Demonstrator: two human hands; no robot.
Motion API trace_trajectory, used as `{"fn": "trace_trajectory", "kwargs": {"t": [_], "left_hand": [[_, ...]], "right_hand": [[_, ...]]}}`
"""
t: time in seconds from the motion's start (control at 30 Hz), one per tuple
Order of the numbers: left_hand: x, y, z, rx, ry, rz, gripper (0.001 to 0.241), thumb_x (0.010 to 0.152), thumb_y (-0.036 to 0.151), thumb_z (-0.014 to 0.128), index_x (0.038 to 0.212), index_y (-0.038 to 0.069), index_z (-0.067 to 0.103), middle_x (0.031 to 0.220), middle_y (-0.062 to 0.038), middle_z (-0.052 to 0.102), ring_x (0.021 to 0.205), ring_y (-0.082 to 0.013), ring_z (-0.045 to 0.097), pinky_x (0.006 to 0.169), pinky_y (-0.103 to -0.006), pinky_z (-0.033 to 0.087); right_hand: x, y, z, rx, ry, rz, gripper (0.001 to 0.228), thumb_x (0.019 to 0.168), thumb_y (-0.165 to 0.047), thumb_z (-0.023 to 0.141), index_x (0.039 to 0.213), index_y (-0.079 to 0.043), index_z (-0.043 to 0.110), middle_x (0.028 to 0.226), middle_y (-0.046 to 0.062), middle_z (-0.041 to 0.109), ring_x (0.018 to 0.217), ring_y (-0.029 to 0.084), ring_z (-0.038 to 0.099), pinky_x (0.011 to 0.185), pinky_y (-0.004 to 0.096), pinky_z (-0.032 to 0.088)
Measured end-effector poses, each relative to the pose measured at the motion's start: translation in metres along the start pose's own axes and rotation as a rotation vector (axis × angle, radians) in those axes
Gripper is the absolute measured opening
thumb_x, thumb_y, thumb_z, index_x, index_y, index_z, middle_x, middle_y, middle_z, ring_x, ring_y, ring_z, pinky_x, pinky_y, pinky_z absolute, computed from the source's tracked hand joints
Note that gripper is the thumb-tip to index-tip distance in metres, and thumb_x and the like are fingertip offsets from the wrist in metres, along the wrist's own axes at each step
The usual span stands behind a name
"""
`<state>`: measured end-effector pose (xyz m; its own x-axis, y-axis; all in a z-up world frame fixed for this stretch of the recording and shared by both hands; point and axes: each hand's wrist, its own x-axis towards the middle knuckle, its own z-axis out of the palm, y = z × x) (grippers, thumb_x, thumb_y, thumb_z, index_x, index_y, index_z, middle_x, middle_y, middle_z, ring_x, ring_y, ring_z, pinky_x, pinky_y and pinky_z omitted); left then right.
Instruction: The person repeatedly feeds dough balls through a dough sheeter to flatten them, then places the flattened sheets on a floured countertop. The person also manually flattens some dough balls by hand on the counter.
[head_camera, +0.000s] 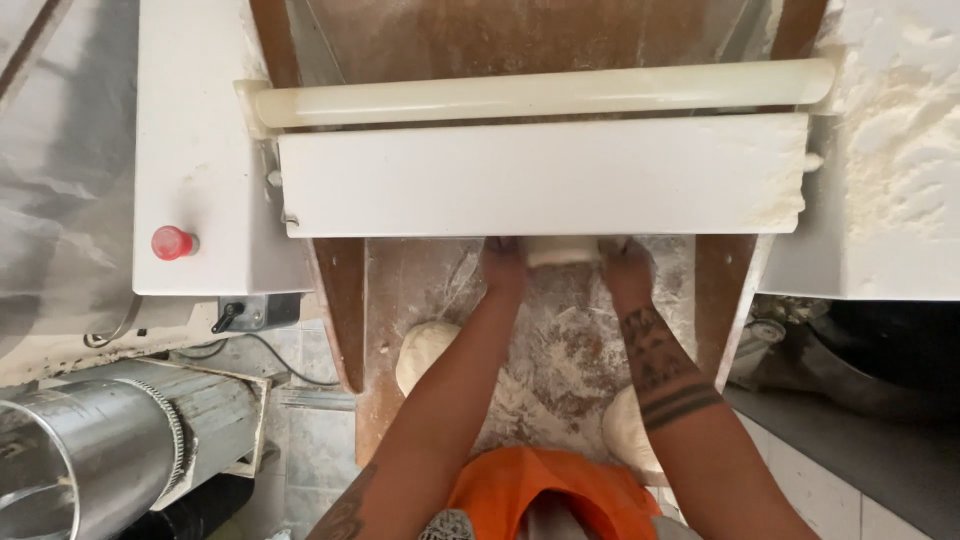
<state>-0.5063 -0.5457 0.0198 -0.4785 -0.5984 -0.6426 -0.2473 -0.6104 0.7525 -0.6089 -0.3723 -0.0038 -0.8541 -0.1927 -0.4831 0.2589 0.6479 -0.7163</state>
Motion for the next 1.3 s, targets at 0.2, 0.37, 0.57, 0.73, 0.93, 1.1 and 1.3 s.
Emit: {"fn": "trace_trajectory", "kwargs": {"t": [0.2, 0.37, 0.57, 0.73, 0.93, 1.1, 1.3], "left_hand": [[-0.052, -0.042, -0.049, 0.602, -0.039, -0.033, 0.045, 0.105, 0.039, 0.056, 0.141, 0.012, 0.053, 0.111, -0.011, 0.072, 0.082, -0.0197, 0.078, 0.069, -0.0396, 0.065], [-0.094, -0.061, -0.062, 0.586, -0.106, 0.030, 0.035, 0.106, 0.034, 0.056, 0.124, 0.004, 0.061, 0.099, -0.014, 0.070, 0.082, -0.0209, 0.075, 0.072, -0.0398, 0.061], [-0.146, -0.043, -0.070, 0.300, -0.149, -0.004, 0.037, 0.107, 0.024, 0.059, 0.129, -0.006, 0.053, 0.116, -0.024, 0.058, 0.108, -0.0323, 0.061, 0.090, -0.0506, 0.053], [-0.162, -0.076, -0.108, 0.066, -0.105, -0.097, 0.038, 0.099, 0.013, 0.068, 0.124, -0.011, 0.051, 0.115, -0.023, 0.060, 0.103, -0.0307, 0.067, 0.088, -0.0459, 0.065], [-0.195, -0.087, -0.177, 0.645, -0.177, -0.086, 0.056, 0.095, 0.031, 0.073, 0.136, -0.002, 0.056, 0.124, -0.028, 0.066, 0.118, -0.0424, 0.065, 0.096, -0.0586, 0.058], [-0.188, -0.127, -0.208, 1.288, -0.113, 0.512, 0.037, 0.085, 0.035, 0.075, 0.115, 0.014, 0.070, 0.096, -0.013, 0.065, 0.085, -0.0366, 0.073, 0.075, -0.0465, 0.062], [-0.168, -0.116, -0.079, 1.147, -0.639, 0.492, 0.033, 0.092, 0.036, 0.067, 0.122, 0.021, 0.070, 0.098, -0.006, 0.068, 0.097, -0.0268, 0.071, 0.090, -0.0432, 0.057]], "right_hand": [[-0.059, 0.038, -0.032, 0.047, -0.044, 0.130, 0.056, 0.095, -0.036, 0.071, 0.132, 0.005, 0.063, 0.081, 0.020, 0.068, 0.066, 0.029, 0.071, 0.053, 0.040, 0.060], [-0.106, 0.032, -0.043, 0.344, -0.028, 0.126, 0.053, 0.101, -0.028, 0.067, 0.137, 0.009, 0.056, 0.097, 0.020, 0.064, 0.082, 0.027, 0.070, 0.073, 0.044, 0.059], [-0.162, 0.003, -0.054, 0.638, -0.083, 0.184, 0.032, 0.102, -0.020, 0.064, 0.124, 0.002, 0.057, 0.100, 0.011, 0.060, 0.088, 0.021, 0.063, 0.079, 0.039, 0.052], [-0.211, 0.011, -0.045, 0.529, -0.154, 0.260, 0.040, 0.097, -0.022, 0.069, 0.126, 0.004, 0.056, 0.085, 0.006, 0.057, 0.073, 0.014, 0.056, 0.060, 0.028, 0.048], [-0.255, 0.059, -0.040, 0.421, -0.233, 0.364, 0.018, 0.091, -0.017, 0.062, 0.097, -0.001, 0.058, 0.075, 0.015, 0.055, 0.069, 0.029, 0.060, 0.058, 0.040, 0.049], [-0.215, 0.223, -0.046, -0.968, 0.437, -0.519, 0.033, 0.088, -0.064, 0.060, 0.091, -0.031, 0.062, 0.062, -0.005, 0.053, 0.058, 0.017, 0.066, 0.052, 0.026, 0.049], [-0.200, 0.143, -0.107, -1.035, 0.097, -0.681, 0.066, 0.064, -0.048, 0.083, 0.120, -0.017, 0.064, 0.109, 0.006, 0.066, 0.106, 0.028, 0.068, 0.072, 0.036, 0.064]]}}
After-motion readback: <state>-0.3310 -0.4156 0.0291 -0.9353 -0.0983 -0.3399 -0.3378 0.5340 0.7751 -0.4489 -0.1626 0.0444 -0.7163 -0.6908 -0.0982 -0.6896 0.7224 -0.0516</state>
